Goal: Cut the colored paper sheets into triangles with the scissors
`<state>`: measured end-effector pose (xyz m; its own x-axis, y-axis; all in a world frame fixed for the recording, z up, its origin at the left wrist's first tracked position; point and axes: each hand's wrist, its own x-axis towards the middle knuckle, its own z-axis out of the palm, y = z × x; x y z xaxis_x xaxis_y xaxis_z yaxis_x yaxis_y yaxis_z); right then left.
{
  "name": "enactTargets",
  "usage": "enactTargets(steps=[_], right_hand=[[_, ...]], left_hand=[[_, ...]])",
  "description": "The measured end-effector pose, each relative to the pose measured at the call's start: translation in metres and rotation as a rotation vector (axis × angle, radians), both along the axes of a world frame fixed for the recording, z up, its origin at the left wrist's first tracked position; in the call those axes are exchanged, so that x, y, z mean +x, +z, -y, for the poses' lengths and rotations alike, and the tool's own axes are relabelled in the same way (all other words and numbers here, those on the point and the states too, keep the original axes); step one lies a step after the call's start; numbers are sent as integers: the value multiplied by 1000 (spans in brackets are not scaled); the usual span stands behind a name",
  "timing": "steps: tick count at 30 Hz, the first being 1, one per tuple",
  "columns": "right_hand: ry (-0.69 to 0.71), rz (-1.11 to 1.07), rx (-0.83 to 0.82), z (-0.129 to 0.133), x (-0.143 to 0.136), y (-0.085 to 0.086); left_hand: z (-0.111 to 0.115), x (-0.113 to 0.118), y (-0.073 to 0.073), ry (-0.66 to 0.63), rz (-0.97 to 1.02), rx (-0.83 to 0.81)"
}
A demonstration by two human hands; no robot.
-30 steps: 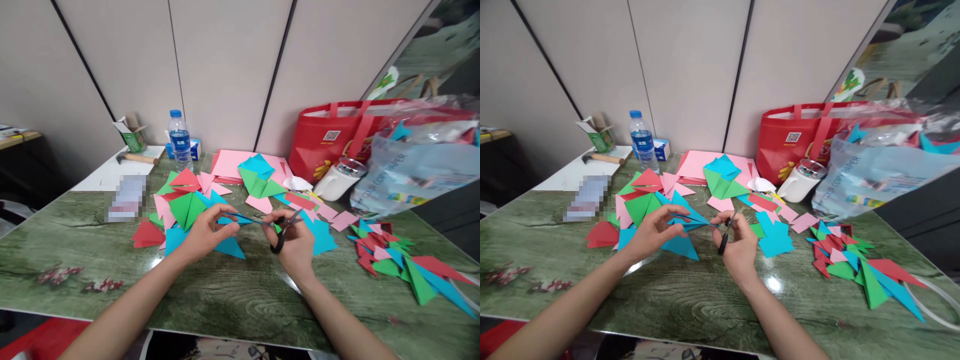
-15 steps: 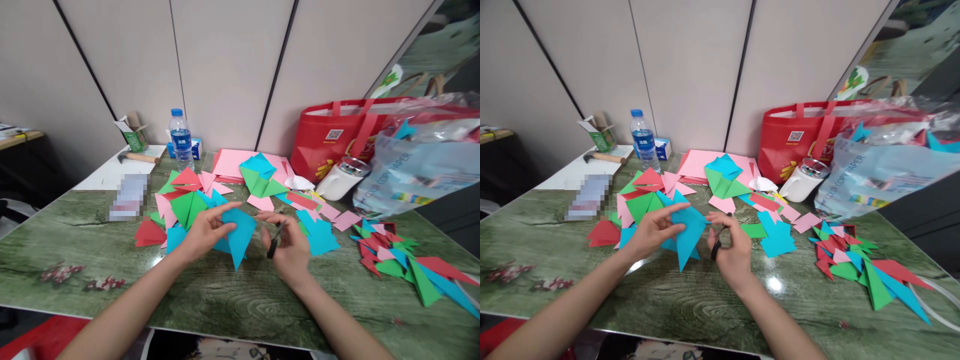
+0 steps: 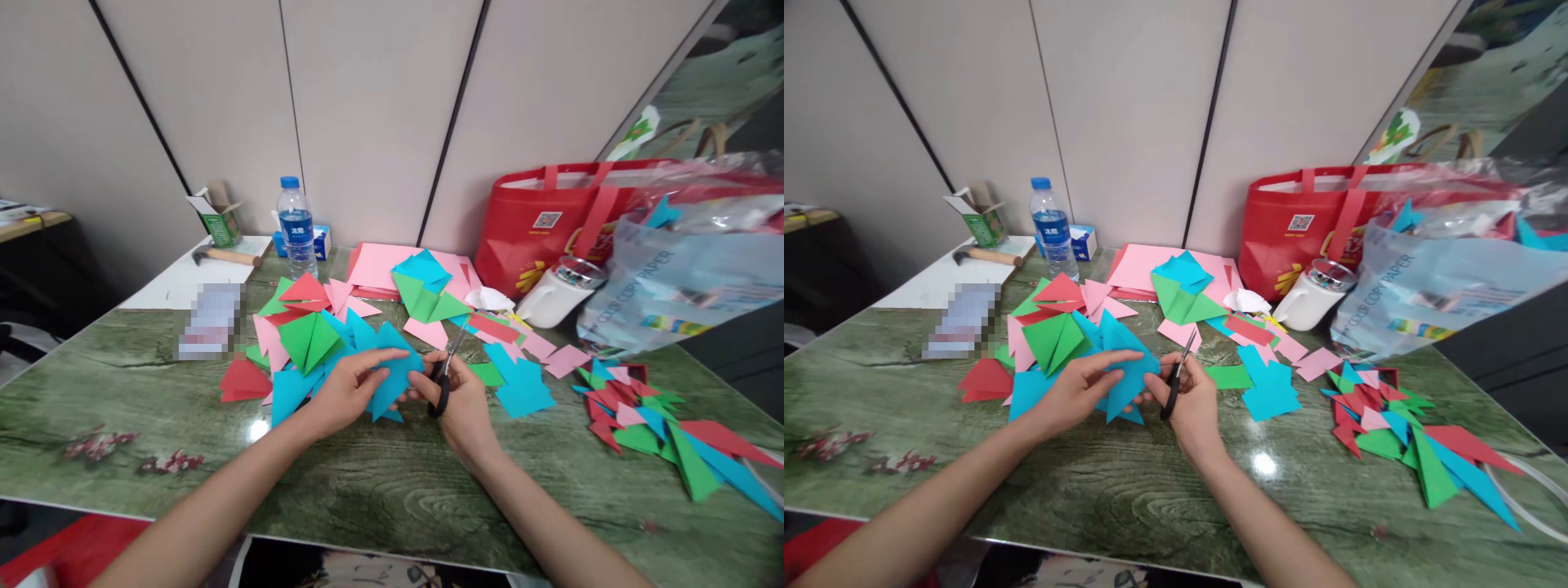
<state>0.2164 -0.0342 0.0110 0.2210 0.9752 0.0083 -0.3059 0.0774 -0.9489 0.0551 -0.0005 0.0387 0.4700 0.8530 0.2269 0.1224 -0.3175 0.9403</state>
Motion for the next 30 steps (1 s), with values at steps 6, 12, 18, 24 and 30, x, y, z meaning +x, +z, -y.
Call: enactTargets(steps=[6,12,18,24,30], right_hand=[[35,27,2,1,0,2],[-23,70,14,4,-2,3],[304,190,-93,5,0,8],[536,264,-48,10,-4,14],[528,242,-58,11,-3,16]], left_hand=[[0,0,0,-38,178,-308],[0,-2,4,-211,211,-395],[-12,-15,13,-36,232,-219],[-8,-17,19,-37,217,-187],[-6,-18,19,-57,170,-194]])
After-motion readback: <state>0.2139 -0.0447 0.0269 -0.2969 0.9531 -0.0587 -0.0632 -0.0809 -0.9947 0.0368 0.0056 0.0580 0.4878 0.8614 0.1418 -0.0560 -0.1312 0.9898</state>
